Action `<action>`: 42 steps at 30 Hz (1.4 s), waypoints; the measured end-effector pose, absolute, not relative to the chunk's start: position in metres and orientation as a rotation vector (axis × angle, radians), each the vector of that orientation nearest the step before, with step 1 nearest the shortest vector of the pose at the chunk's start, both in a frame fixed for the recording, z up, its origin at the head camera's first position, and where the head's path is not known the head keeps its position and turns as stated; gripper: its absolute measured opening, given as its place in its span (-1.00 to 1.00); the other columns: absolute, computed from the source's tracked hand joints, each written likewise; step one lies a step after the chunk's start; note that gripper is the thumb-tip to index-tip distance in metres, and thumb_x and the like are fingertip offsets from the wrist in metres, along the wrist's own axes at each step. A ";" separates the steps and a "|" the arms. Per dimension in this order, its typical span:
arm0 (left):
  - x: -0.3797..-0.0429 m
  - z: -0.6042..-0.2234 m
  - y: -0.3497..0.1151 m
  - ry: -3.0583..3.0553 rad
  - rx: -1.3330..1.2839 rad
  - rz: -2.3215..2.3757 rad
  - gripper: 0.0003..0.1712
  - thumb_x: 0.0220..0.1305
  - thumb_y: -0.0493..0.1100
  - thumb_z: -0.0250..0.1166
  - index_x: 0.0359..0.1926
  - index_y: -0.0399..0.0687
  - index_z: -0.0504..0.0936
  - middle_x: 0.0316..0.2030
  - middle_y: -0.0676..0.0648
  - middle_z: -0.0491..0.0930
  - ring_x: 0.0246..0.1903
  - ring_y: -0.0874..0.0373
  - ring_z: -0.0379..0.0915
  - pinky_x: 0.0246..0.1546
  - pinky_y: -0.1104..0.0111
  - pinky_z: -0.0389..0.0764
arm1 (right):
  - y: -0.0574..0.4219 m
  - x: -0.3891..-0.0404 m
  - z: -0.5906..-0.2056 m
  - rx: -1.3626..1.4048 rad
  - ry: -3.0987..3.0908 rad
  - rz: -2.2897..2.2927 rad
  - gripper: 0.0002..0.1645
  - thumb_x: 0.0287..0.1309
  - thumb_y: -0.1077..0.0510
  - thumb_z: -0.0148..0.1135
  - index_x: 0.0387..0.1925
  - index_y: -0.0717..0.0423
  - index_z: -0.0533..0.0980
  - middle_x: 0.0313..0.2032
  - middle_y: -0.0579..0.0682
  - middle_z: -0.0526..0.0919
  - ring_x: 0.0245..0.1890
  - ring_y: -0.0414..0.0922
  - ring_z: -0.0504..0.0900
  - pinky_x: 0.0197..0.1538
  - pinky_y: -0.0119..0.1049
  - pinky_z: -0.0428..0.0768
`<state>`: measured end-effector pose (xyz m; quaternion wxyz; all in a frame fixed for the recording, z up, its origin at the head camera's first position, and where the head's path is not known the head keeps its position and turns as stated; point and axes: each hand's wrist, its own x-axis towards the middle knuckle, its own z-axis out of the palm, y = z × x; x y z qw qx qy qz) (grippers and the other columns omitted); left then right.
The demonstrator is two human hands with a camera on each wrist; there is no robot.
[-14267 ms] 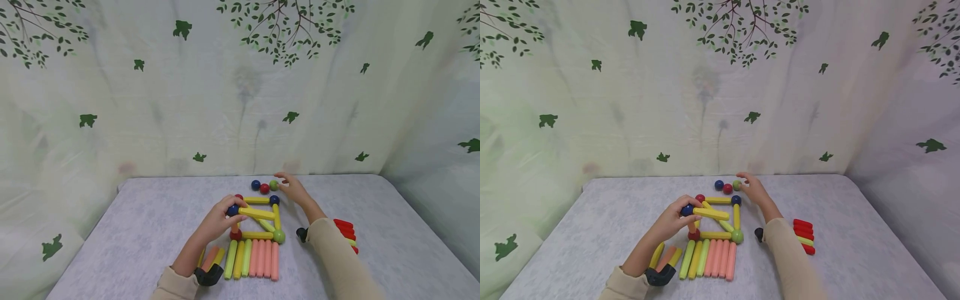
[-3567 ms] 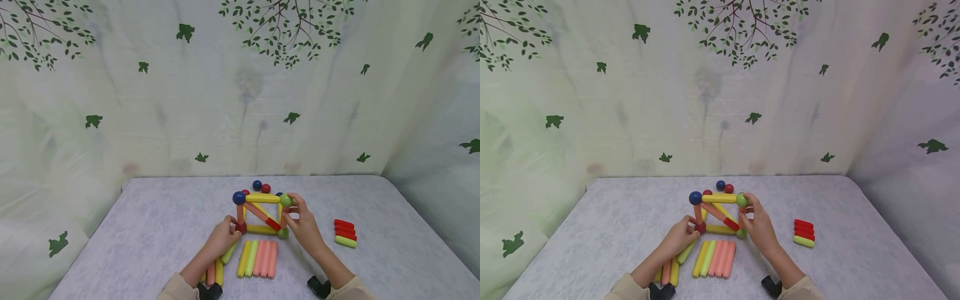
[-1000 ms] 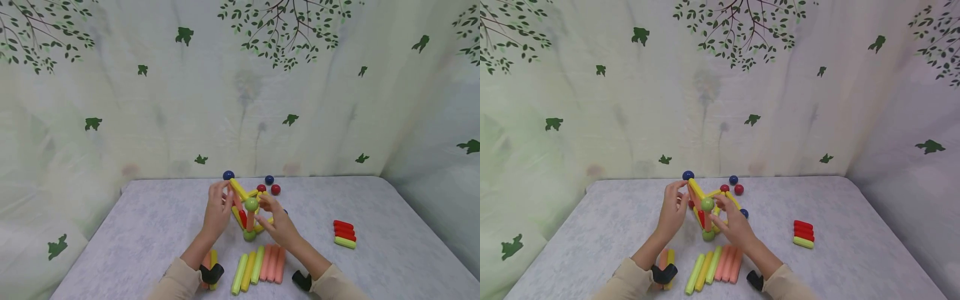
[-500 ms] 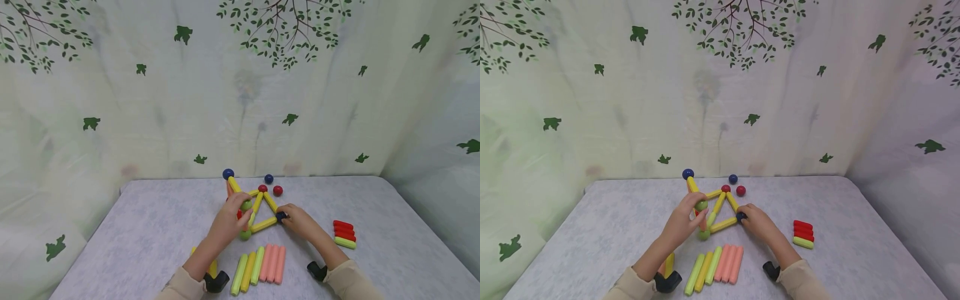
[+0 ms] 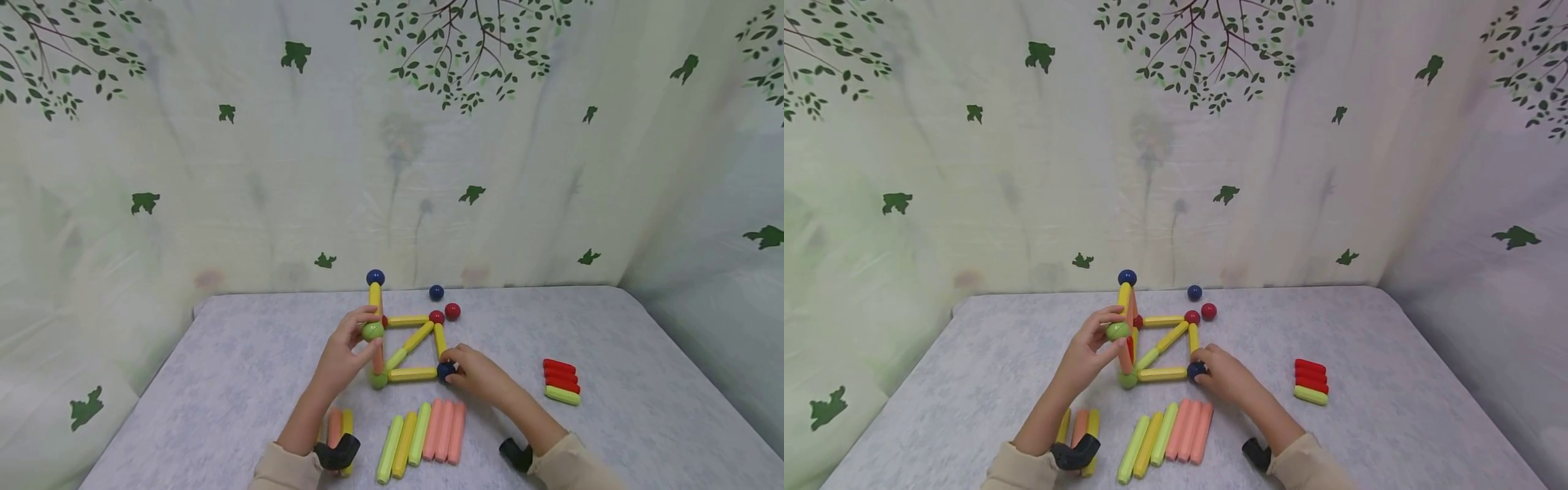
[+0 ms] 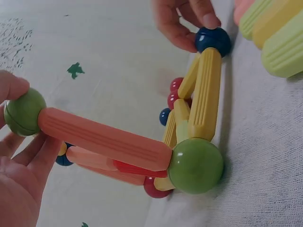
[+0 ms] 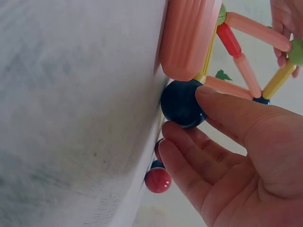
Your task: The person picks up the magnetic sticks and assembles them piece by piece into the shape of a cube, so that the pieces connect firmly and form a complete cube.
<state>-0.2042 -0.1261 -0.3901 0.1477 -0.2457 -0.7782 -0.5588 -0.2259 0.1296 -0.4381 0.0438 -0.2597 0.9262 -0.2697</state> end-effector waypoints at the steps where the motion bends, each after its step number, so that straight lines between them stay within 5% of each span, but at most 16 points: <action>1: -0.203 -0.388 -0.127 -2.231 -0.714 -1.637 -0.64 0.11 -0.45 0.20 -0.03 -0.36 0.41 0.13 -0.25 0.28 0.00 -0.08 0.36 -0.03 0.18 0.41 | 0.129 -0.225 -0.438 -0.789 2.834 -0.823 -0.68 0.01 0.27 0.27 -0.13 0.11 0.49 -0.26 -0.07 0.46 -0.39 -0.20 0.43 -0.32 -0.34 0.49; 9: -0.198 -0.380 -0.128 -2.239 -0.723 -1.733 -0.62 0.12 -0.45 0.19 0.00 -0.40 0.39 0.16 -0.29 0.24 0.05 -0.09 0.31 0.01 0.17 0.36 | 0.135 -0.210 -0.428 -0.743 2.750 -0.841 -0.63 0.01 0.24 0.28 -0.08 0.05 0.48 -0.12 -0.04 0.45 -0.16 -0.07 0.46 -0.12 -0.17 0.51; 21: -0.198 -0.382 -0.129 -2.250 -0.718 -1.726 -0.61 0.13 -0.41 0.21 0.02 -0.36 0.41 0.17 -0.22 0.24 0.02 -0.06 0.34 0.02 0.15 0.35 | 0.157 -0.182 -0.437 -1.005 2.492 -0.767 -0.70 -0.04 0.24 0.31 -0.26 -0.20 0.54 -0.23 -0.35 0.43 -0.21 -0.32 0.38 -0.10 -0.35 0.45; 29: -0.197 -0.381 -0.130 -2.252 -0.710 -1.729 -0.60 0.12 -0.42 0.21 0.03 -0.33 0.41 0.18 -0.22 0.24 0.03 -0.06 0.33 -0.01 0.14 0.37 | 0.169 -0.192 -0.425 -0.787 2.377 -0.928 -0.82 -0.02 0.20 0.30 -0.34 -0.11 0.53 -0.44 -0.19 0.49 -0.38 -0.20 0.43 -0.33 -0.35 0.43; 36: -0.195 -0.381 -0.130 -2.258 -0.706 -1.722 -0.60 0.13 -0.40 0.21 0.03 -0.28 0.42 0.18 -0.21 0.25 0.05 -0.05 0.31 -0.03 0.12 0.39 | 0.154 -0.206 -0.399 -0.779 2.512 -1.275 -0.69 0.08 -0.04 0.21 -0.18 0.02 0.50 -0.35 -0.11 0.50 -0.32 -0.08 0.43 -0.30 -0.25 0.49; 42: -0.195 -0.382 -0.129 -2.258 -0.711 -1.708 -0.60 0.13 -0.39 0.21 0.03 -0.26 0.42 0.18 -0.22 0.24 0.03 -0.08 0.31 -0.05 0.10 0.40 | 0.125 -0.216 -0.382 -0.901 2.697 -1.375 -0.67 0.07 0.05 0.25 -0.12 0.07 0.50 -0.33 -0.12 0.47 -0.30 -0.11 0.40 -0.25 -0.23 0.47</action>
